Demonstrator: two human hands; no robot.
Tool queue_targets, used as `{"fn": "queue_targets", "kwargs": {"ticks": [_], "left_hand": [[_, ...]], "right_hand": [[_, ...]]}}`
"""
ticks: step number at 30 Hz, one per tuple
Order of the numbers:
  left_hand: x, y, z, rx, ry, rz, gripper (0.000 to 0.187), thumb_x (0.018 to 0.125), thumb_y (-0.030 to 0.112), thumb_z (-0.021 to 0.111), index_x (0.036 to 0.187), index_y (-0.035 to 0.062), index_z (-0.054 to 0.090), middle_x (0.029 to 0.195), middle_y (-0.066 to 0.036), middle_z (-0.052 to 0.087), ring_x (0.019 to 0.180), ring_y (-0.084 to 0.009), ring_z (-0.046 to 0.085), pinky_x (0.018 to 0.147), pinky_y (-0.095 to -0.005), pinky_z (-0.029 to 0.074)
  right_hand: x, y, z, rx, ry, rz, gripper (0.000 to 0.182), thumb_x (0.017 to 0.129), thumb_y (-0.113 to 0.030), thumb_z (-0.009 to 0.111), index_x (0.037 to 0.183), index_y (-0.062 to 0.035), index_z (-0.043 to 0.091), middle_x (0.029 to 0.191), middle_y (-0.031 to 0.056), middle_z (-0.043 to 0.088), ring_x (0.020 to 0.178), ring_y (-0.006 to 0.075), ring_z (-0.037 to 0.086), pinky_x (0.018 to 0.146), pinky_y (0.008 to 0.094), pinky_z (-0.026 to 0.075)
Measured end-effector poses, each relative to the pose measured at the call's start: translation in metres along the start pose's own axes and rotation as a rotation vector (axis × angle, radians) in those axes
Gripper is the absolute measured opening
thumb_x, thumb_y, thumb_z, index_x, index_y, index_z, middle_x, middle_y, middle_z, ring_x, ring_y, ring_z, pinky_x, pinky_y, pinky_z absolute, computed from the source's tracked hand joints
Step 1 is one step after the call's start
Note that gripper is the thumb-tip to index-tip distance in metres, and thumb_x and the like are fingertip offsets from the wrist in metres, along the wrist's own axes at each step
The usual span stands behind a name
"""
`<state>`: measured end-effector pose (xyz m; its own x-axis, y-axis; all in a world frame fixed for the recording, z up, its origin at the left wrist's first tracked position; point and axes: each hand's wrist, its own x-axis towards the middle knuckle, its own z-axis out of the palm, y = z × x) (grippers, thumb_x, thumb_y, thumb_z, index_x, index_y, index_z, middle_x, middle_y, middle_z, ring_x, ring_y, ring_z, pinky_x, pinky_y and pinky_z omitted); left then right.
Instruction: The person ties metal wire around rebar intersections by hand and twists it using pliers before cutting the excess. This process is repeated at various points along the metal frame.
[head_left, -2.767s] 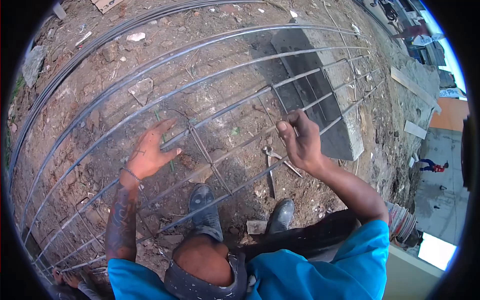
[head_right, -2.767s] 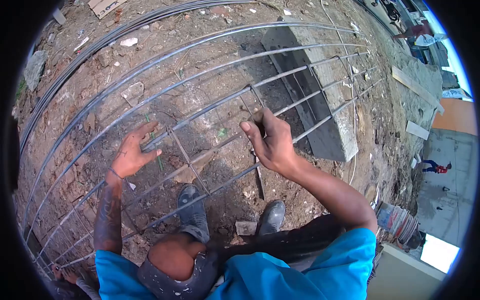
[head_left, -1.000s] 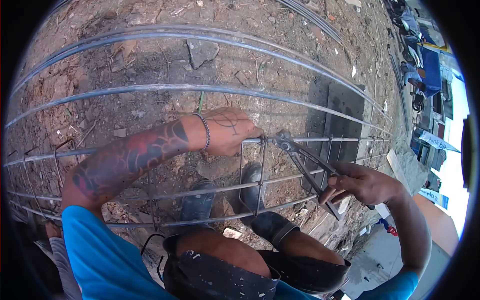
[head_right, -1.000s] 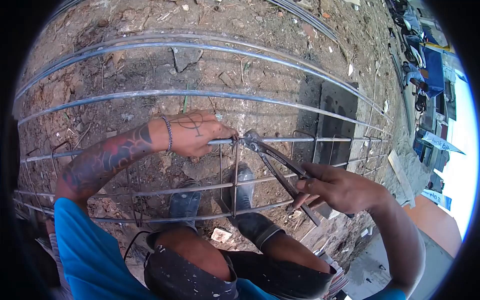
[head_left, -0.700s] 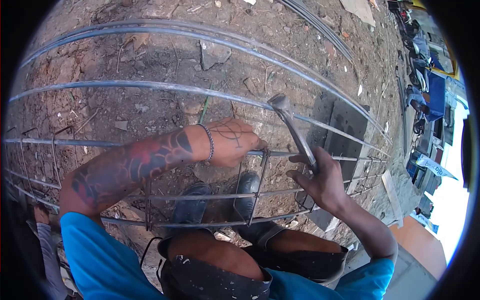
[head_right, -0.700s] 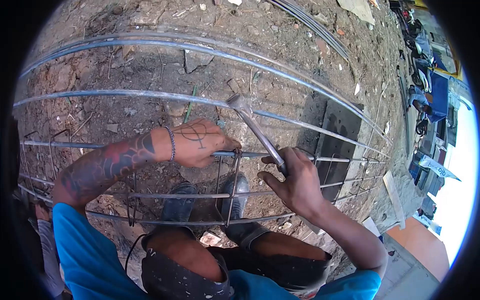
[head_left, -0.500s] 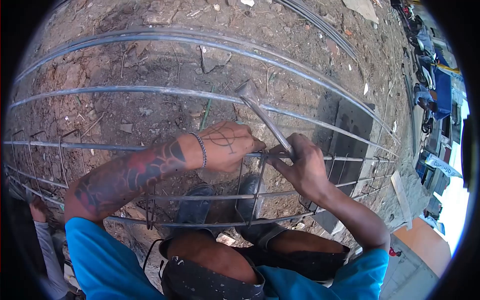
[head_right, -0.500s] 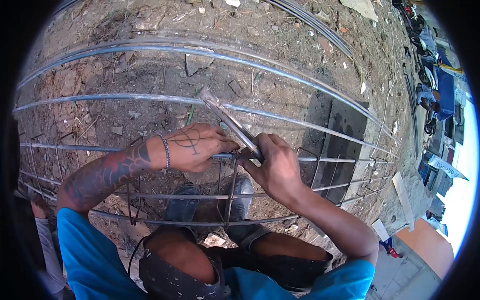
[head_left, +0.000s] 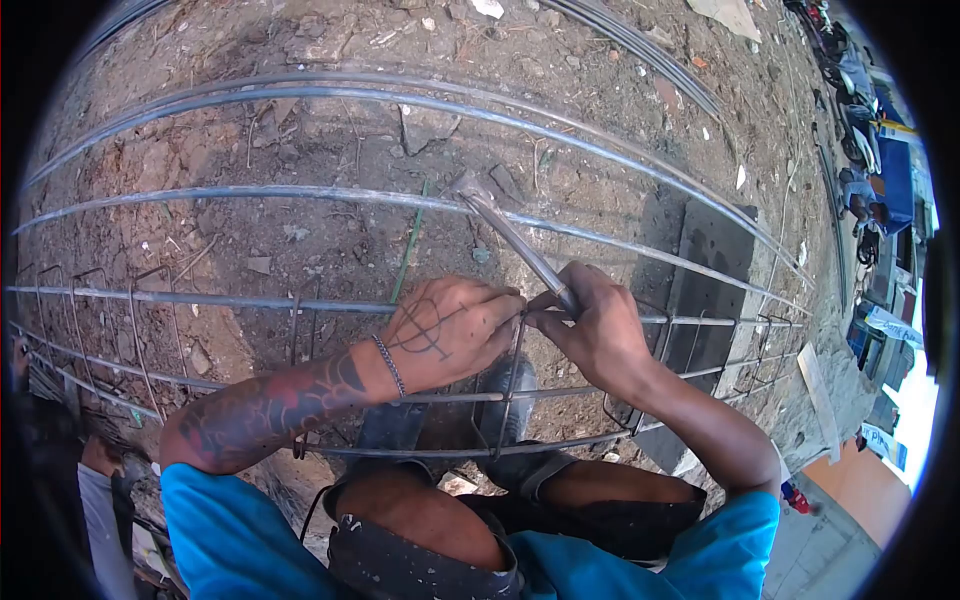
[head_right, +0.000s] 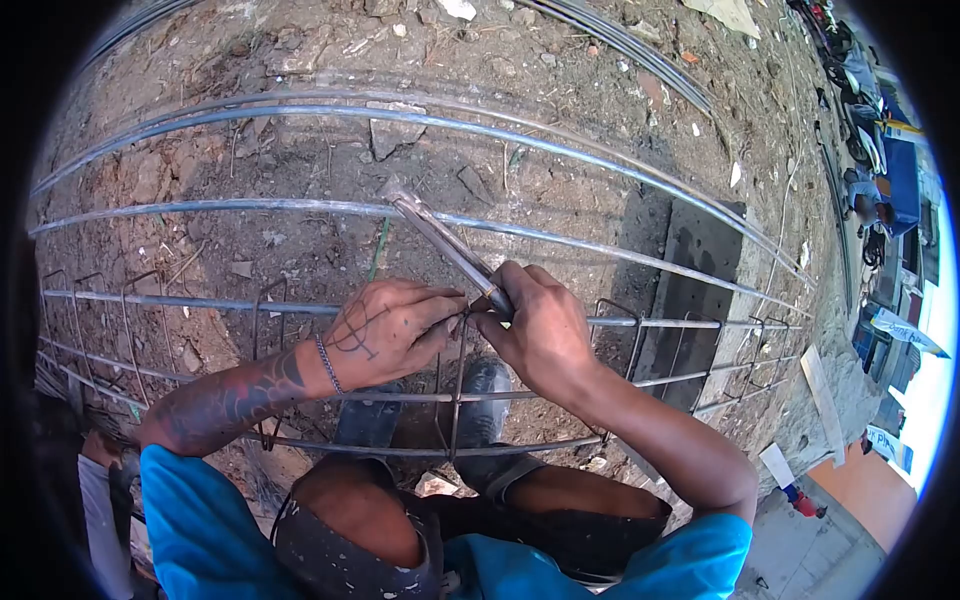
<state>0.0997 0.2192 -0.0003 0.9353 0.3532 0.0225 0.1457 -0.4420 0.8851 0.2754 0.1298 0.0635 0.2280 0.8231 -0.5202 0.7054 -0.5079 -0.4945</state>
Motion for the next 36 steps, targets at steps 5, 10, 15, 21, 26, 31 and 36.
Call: {"fn": "queue_targets", "kwargs": {"ticks": [5,10,15,21,26,31,36], "left_hand": [[0.009,0.013,-0.011,-0.060,-0.135,-0.346,0.023,0.080,0.011,0.063,0.099,-0.0001,0.067,0.096,-0.017,0.069,0.086,-0.0328,0.067,0.077,-0.0370,0.054],[0.004,-0.005,-0.007,-0.153,-0.055,-0.152,0.018,0.079,0.009,0.062,0.094,0.0001,0.066,0.091,-0.017,0.069,0.082,-0.0320,0.068,0.074,-0.0381,0.054],[0.004,-0.002,-0.007,-0.110,-0.072,-0.176,0.018,0.078,0.010,0.062,0.092,-0.0011,0.065,0.091,-0.018,0.069,0.083,-0.0335,0.067,0.074,-0.0383,0.054],[0.006,-0.004,-0.004,-0.108,-0.013,-0.177,0.018,0.077,0.013,0.062,0.090,0.0011,0.066,0.085,-0.019,0.066,0.081,-0.0353,0.065,0.073,-0.0417,0.053],[0.006,-0.004,-0.001,-0.122,0.115,-0.118,0.019,0.077,0.016,0.061,0.086,0.0007,0.066,0.081,-0.021,0.065,0.080,-0.0366,0.064,0.074,-0.0444,0.051],[0.007,0.002,0.000,-0.074,0.071,-0.203,0.016,0.077,0.012,0.060,0.085,-0.0005,0.065,0.081,-0.021,0.065,0.076,-0.0386,0.064,0.070,-0.0454,0.052],[0.000,0.005,-0.006,-0.117,0.065,-0.120,0.012,0.076,0.007,0.060,0.084,-0.0001,0.063,0.078,-0.019,0.064,0.074,-0.0377,0.064,0.066,-0.0438,0.052]], "right_hand": [[0.001,0.003,0.002,0.029,-0.003,-0.012,0.027,0.077,-0.015,0.073,0.092,-0.0007,0.055,0.081,0.0176,0.057,0.074,0.0378,0.060,0.068,0.0465,0.046],[0.001,0.002,0.001,0.023,-0.010,-0.008,0.028,0.076,-0.015,0.074,0.092,-0.0011,0.056,0.081,0.0176,0.057,0.074,0.0377,0.060,0.067,0.0466,0.046],[-0.002,-0.006,-0.001,0.013,0.009,-0.013,0.029,0.075,-0.015,0.075,0.091,-0.0013,0.056,0.082,0.0169,0.057,0.074,0.0376,0.061,0.067,0.0461,0.048],[-0.005,-0.016,0.004,-0.133,0.110,-0.119,0.029,0.071,-0.013,0.075,0.089,-0.0023,0.055,0.086,0.0164,0.060,0.078,0.0359,0.063,0.068,0.0446,0.051],[-0.009,-0.009,0.014,-0.208,0.191,-0.319,0.027,0.068,-0.008,0.074,0.087,-0.0038,0.056,0.087,0.0136,0.063,0.082,0.0325,0.063,0.066,0.0446,0.052],[-0.008,-0.007,0.015,-0.216,0.219,-0.364,0.026,0.068,-0.009,0.074,0.088,-0.0040,0.057,0.087,0.0133,0.063,0.082,0.0330,0.063,0.065,0.0448,0.051],[-0.009,-0.013,0.015,-0.123,0.158,-0.128,0.023,0.075,-0.012,0.071,0.091,-0.0040,0.057,0.086,0.0140,0.062,0.076,0.0338,0.063,0.067,0.0458,0.050]]}}
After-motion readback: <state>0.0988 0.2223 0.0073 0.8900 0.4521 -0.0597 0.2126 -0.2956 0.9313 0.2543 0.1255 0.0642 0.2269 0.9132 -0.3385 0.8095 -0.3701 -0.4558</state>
